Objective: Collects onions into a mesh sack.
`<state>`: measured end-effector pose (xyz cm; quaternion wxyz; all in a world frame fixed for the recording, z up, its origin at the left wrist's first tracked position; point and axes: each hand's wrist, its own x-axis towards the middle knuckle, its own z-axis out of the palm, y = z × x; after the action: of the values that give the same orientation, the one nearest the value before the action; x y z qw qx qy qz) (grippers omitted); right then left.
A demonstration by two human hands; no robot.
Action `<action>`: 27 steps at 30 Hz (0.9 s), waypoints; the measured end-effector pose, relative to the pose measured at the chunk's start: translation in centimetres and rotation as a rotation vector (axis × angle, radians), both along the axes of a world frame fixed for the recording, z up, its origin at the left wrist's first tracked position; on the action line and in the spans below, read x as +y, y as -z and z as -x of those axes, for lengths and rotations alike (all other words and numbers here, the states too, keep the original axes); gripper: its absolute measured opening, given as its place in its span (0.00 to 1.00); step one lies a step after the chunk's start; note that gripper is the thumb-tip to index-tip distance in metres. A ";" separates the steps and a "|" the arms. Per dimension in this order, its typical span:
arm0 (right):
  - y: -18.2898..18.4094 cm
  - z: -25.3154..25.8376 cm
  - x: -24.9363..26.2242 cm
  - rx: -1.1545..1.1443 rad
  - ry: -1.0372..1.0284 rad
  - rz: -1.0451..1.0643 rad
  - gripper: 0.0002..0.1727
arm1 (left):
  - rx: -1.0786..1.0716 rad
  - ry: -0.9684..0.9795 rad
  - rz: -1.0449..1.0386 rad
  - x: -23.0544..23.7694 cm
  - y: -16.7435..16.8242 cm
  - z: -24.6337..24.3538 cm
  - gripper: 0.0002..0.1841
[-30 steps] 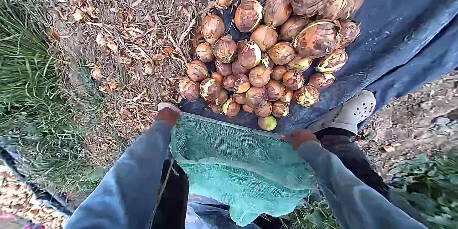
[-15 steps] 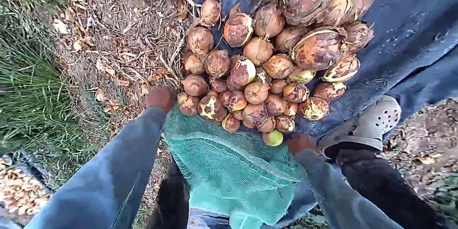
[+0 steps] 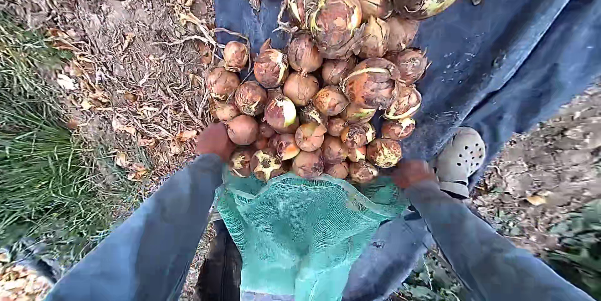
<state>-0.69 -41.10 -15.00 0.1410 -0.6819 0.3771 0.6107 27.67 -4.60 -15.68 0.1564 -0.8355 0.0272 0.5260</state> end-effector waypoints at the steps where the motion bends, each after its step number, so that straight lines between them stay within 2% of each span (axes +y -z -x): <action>1: -0.5 0.0 -0.9 0.004 0.003 -0.002 0.21 | 0.029 0.002 0.009 0.1 -0.5 -0.1 0.23; 4: -4.0 1.3 -2.5 -0.009 0.047 -0.059 0.29 | 0.028 -0.007 0.089 1.1 -3.2 0.6 0.17; 6: -6.8 1.4 -1.8 0.064 -0.033 -0.197 0.36 | -0.014 0.014 0.156 2.1 -7.0 2.1 0.21; 8: -10.1 1.3 -0.8 0.129 -0.201 -0.374 0.36 | -0.112 0.111 0.353 4.4 -11.9 5.4 0.18; 10: -14.3 1.2 -0.9 0.184 -0.343 -0.573 0.32 | -0.203 0.223 0.611 7.5 -17.1 9.5 0.15; 11: -16.5 1.0 -1.1 0.263 -0.391 -0.678 0.30 | -0.098 0.225 0.674 8.7 -20.3 11.1 0.14; 12: -18.3 0.8 -1.5 0.351 -0.417 -0.769 0.27 | 0.158 0.175 0.670 9.4 -23.7 12.0 0.12; 13: -19.0 0.9 -2.3 0.402 -0.425 -0.824 0.27 | 0.501 0.103 0.575 9.7 -26.1 12.1 0.13; 14: -18.4 1.3 -3.8 0.393 -0.379 -0.825 0.30 | 0.780 0.011 0.463 10.2 -26.8 12.2 0.16; 15: -17.2 1.7 -5.6 0.364 -0.294 -0.765 0.32 | 0.901 -0.121 0.443 11.6 -26.4 12.8 0.20; 16: -16.1 1.7 -7.2 0.330 -0.222 -0.642 0.32 | 0.883 -0.301 0.471 13.2 -25.4 13.3 0.23; 17: -14.7 1.8 -8.2 0.270 -0.185 -0.510 0.32 | 0.784 -0.476 0.483 14.2 -23.6 13.6 0.25; 19: -12.2 1.4 -7.4 0.243 -0.228 -0.338 0.31 | 0.580 -0.650 0.475 13.2 -18.2 13.5 0.27; 21: -10.6 0.6 -5.3 0.270 -0.285 -0.209 0.30 | 0.495 -0.640 0.402 11.2 -12.0 14.3 0.28; 24: -8.2 0.6 -5.1 0.263 -0.308 -0.062 0.29 | 0.525 -0.554 0.173 8.7 -4.6 17.3 0.31; 27: -5.9 0.7 -6.5 0.185 -0.295 0.024 0.27 | 0.355 -0.520 0.048 4.7 -1.0 18.5 0.26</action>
<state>-1.42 -47.61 -9.12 0.0063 -0.6724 0.2917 0.6802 9.13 0.06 -14.66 -0.0105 -0.7132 -0.1479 0.6851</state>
